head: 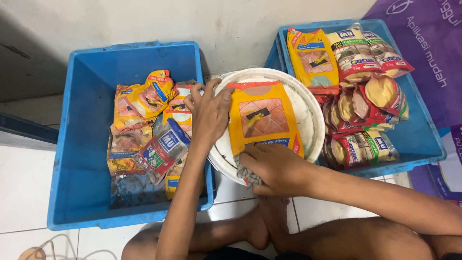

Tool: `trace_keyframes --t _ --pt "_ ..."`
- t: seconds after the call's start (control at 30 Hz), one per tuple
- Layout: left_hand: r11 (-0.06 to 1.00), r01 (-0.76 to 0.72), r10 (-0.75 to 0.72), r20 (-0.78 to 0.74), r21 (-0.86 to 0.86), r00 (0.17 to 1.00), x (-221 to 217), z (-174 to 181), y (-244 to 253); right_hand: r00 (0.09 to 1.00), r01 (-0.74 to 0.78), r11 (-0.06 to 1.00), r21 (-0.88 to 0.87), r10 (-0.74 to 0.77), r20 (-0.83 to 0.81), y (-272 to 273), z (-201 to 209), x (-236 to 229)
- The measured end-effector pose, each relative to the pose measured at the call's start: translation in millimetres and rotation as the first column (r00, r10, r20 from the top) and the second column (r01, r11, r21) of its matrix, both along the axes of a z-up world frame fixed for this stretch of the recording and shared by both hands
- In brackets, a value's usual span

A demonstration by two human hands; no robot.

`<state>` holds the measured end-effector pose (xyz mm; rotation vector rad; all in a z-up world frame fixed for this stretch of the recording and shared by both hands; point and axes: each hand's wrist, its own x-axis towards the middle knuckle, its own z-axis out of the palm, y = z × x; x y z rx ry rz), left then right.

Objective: Wiping down individual plastic food packages with a cloth and sorting them into bins.

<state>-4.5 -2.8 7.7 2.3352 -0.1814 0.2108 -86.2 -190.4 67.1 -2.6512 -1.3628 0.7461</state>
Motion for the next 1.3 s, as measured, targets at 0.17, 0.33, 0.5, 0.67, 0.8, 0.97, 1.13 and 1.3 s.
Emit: trace_keyframes --t 0.17,0.33,0.5,0.67,0.8,0.97,1.13,1.3 --pt "0.998 -0.009 0.007 0.026 0.067 1.0 -2.0 -9.9 2.8 0.958 0.277 0.957 0.082 -0.282 0.044 -11.7 5.5 51.5" --pt "0.992 -0.005 0.0 0.041 0.124 0.999 -1.3 -11.2 1.9 0.849 0.473 0.855 0.213 -0.507 0.15 -50.7 -27.0 120.7" --pt "0.993 -0.033 0.032 0.006 0.117 0.999 -3.1 -5.0 1.0 0.852 0.375 0.907 0.194 -0.419 0.314 -56.2 -48.7 112.6" --pt "0.994 -0.039 0.039 0.003 0.106 0.999 -4.0 -5.3 1.1 0.95 0.3 0.948 0.102 -0.307 0.054 -22.7 14.2 25.5" --pt "0.998 0.021 -0.028 0.104 0.067 0.994 -2.2 -6.8 1.0 0.882 -0.094 0.984 0.153 0.011 0.471 -19.6 -14.3 -24.5" --pt "0.992 -0.035 0.033 0.013 0.122 0.999 -2.2 -1.9 0.0 0.964 0.031 0.974 0.222 -0.088 0.251 -25.4 -16.6 11.9" --pt "0.993 -0.029 0.028 0.01 0.116 1.0 -3.3 1.5 -0.8 0.9 0.425 0.887 0.18 -0.436 0.019 -42.7 -8.4 73.3" --pt "0.991 -0.043 0.043 0.005 0.128 0.999 -3.0 -3.8 -0.6 0.781 0.569 0.723 0.392 -0.624 0.019 -77.7 -59.8 134.0"
